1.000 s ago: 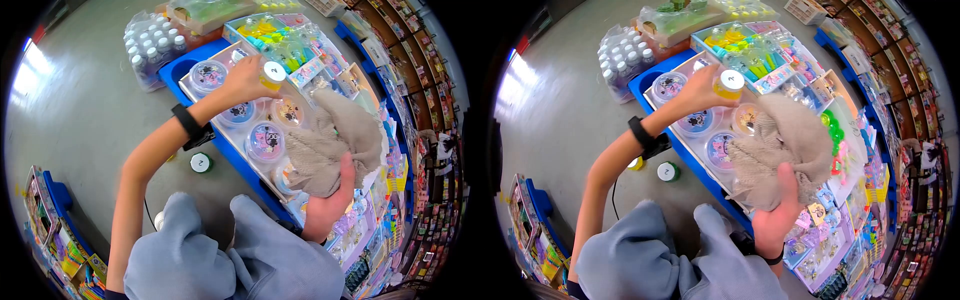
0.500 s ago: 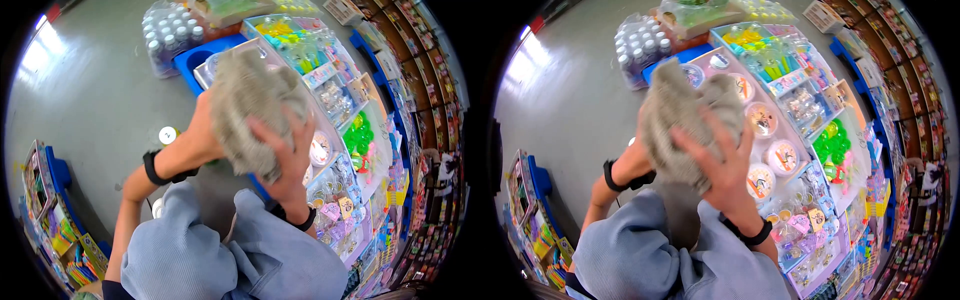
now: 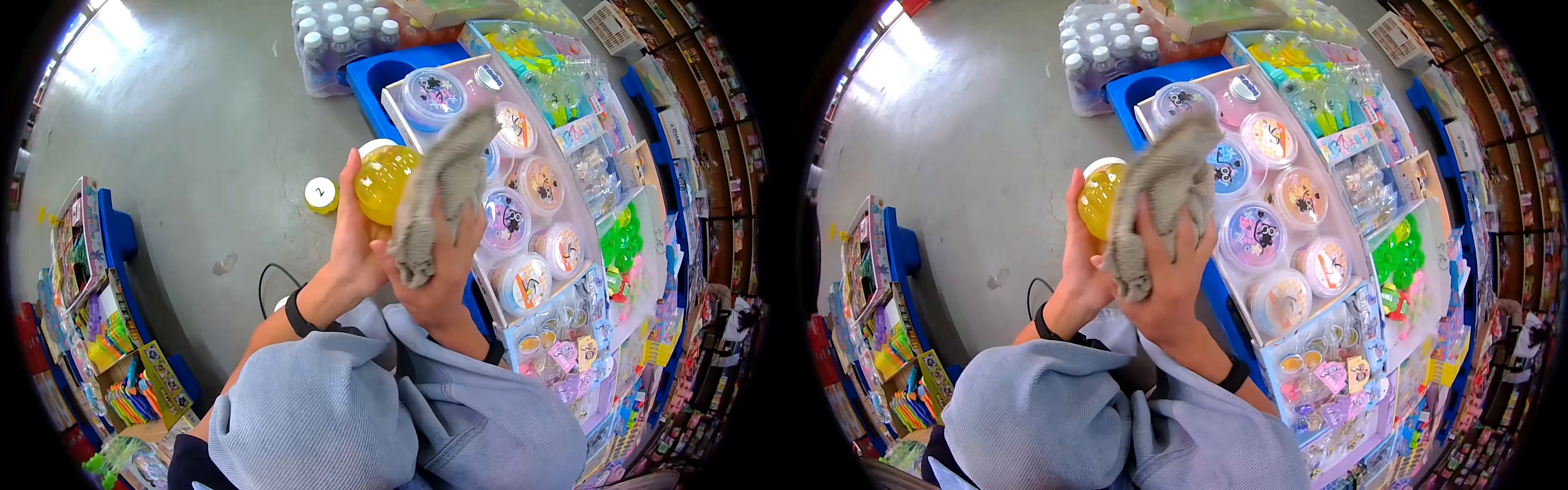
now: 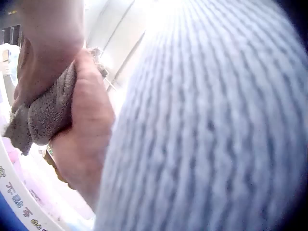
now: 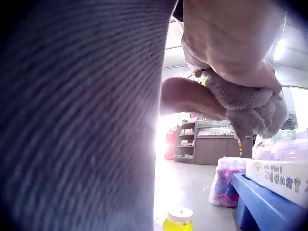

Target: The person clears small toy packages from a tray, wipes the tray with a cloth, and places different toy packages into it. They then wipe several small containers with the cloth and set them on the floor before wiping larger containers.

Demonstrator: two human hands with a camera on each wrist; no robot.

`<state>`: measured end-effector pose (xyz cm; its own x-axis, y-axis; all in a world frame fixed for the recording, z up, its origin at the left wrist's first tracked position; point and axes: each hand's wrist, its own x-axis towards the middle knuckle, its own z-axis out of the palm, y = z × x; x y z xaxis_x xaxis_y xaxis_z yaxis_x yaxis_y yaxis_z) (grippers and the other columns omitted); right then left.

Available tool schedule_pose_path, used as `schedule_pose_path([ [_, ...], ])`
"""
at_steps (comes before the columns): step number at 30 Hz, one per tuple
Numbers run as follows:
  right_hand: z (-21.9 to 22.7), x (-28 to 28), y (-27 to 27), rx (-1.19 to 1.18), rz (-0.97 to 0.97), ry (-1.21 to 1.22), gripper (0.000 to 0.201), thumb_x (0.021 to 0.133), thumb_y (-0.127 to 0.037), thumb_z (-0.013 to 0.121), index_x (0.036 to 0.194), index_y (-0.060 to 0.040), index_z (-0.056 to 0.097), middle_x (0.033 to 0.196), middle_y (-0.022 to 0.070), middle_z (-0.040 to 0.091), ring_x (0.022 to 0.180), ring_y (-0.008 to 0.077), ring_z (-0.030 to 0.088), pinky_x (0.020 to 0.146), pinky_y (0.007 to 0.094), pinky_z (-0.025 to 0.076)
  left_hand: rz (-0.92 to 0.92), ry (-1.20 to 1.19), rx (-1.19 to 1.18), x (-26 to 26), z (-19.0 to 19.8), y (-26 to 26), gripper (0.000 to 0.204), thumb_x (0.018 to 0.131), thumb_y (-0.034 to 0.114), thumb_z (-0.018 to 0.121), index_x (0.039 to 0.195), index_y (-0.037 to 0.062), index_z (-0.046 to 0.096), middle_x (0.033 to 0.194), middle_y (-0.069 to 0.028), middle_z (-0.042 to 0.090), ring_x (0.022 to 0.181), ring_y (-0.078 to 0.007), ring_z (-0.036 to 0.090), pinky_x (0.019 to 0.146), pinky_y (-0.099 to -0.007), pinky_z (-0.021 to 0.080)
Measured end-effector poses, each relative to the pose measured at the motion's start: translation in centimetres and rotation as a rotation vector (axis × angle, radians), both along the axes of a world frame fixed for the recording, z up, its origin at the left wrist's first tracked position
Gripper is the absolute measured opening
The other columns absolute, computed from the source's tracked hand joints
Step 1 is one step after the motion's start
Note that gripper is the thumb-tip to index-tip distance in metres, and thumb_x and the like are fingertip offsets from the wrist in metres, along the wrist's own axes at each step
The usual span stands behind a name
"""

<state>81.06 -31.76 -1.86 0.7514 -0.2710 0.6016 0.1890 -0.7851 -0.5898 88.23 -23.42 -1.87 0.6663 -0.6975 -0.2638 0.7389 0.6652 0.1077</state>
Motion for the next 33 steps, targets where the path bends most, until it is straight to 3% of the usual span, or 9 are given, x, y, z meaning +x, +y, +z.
schedule_pose_path([
  [3, -0.6, 0.4, 0.2, -0.264, 0.023, 0.007, 0.045, 0.073, -0.028, 0.063, 0.113, -0.0076, 0.06, 0.125, 0.0207, 0.041, 0.113, 0.042, 0.034, 0.094, 0.0535, 0.027, -0.031, 0.038, -0.142, 0.0, -1.3, 0.4, 0.062, 0.085, 0.06, 0.039, 0.123, 0.0112, 0.046, 0.118, -0.0089, 0.053, 0.109, -0.0238, 0.051, 0.096, -0.0398, 0.04],
  [7, -0.8, 0.0, 0.4, -0.3, 0.091, 0.055, 0.042, 0.069, -0.028, 0.063, 0.107, -0.0101, 0.063, 0.116, 0.0181, 0.046, 0.108, 0.0385, 0.039, 0.093, 0.0513, 0.029, -0.033, 0.105, -0.435, -0.1, -2.9, 1.5, 0.062, 0.086, 0.058, 0.039, 0.125, 0.01, 0.046, 0.117, -0.0123, 0.053, 0.109, -0.0276, 0.051, 0.096, -0.0423, 0.039],
  [11, -1.1, -0.7, -0.3, -0.276, 0.062, 0.176, 0.04, 0.066, -0.023, 0.066, 0.103, -0.0073, 0.064, 0.113, 0.0178, 0.046, 0.106, 0.038, 0.041, 0.092, 0.0479, 0.033, -0.056, 0.186, -0.219, 0.3, -3.7, 3.1, 0.057, 0.084, 0.051, 0.046, 0.123, 0.0089, 0.047, 0.116, -0.0134, 0.053, 0.108, -0.0281, 0.051, 0.095, -0.041, 0.039],
  [13, -2.4, -1.0, -1.2, -0.093, -0.042, 0.307, 0.037, 0.065, -0.019, 0.069, 0.099, -0.004, 0.063, 0.113, 0.018, 0.046, 0.106, 0.0378, 0.043, 0.092, 0.0453, 0.035, 0.069, -0.102, -0.079, 0.8, -4.5, 5.2, 0.048, 0.082, 0.039, 0.052, 0.117, 0.0076, 0.049, 0.113, -0.0139, 0.054, 0.107, -0.0286, 0.052, 0.095, -0.0383, 0.039],
  [16, -2.4, -2.4, -2.5, 0.236, -0.098, 0.338, 0.031, 0.072, -0.015, 0.068, 0.098, -0.0004, 0.062, 0.112, 0.0171, 0.047, 0.104, 0.0334, 0.047, 0.091, 0.0397, 0.036, 0.457, -0.477, 0.557, 0.4, -4.8, 8.3, 0.042, 0.076, 0.027, 0.06, 0.11, 0.0051, 0.05, 0.104, -0.0147, 0.057, 0.099, -0.0249, 0.055, 0.09, -0.0337, 0.04],
  [20, -1.1, -3.2, -2.7, 0.58, -0.137, 0.323, 0.028, 0.076, -0.013, 0.067, 0.1, 0.0006, 0.06, 0.113, 0.0164, 0.048, 0.102, 0.0289, 0.05, 0.088, 0.0353, 0.038, 0.606, -0.644, 1.064, 0.7, -8.3, 12.7, 0.045, 0.071, 0.02, 0.068, 0.109, 0.0028, 0.051, 0.102, -0.0129, 0.057, 0.099, -0.022, 0.052, 0.088, -0.0342, 0.041],
  [22, -0.5, -3.1, -2.5, 0.514, -0.114, 0.284, 0.029, 0.075, -0.012, 0.067, 0.1, 0.0007, 0.06, 0.114, 0.0167, 0.047, 0.102, 0.0289, 0.05, 0.088, 0.0355, 0.038, 0.537, -1.069, 1.859, 1.4, -11.2, 14.3, 0.052, 0.062, 0.014, 0.078, 0.106, 0.0026, 0.054, 0.1, -0.0103, 0.058, 0.099, -0.0225, 0.049, 0.086, -0.0354, 0.042],
  [29, 0.8, -3.6, -2.9, 0.364, -0.086, 0.103, 0.032, 0.073, -0.011, 0.068, 0.101, 0.002, 0.058, 0.116, 0.0169, 0.046, 0.102, 0.0293, 0.05, 0.089, 0.0347, 0.038, 0.288, -1.362, 1.712, 2.2, -16.5, 14.6, 0.058, 0.055, 0.015, 0.081, 0.106, 0.0051, 0.054, 0.115, -0.0113, 0.052, 0.103, -0.0326, 0.049, 0.087, -0.0398, 0.042],
  [33, -0.1, -5.4, -4.5, 0.508, -0.306, -0.041, 0.037, 0.083, -0.011, 0.06, 0.114, 0.0061, 0.05, 0.106, 0.0098, 0.057, 0.095, 0.0172, 0.054, 0.085, 0.0281, 0.041, 0.149, -1.479, 1.723, 3.3, -16.9, 14.9, 0.062, 0.057, 0.013, 0.08, 0.111, 0.0033, 0.05, 0.114, -0.0145, 0.052, 0.106, -0.0336, 0.049, 0.089, -0.0399, 0.041],
])
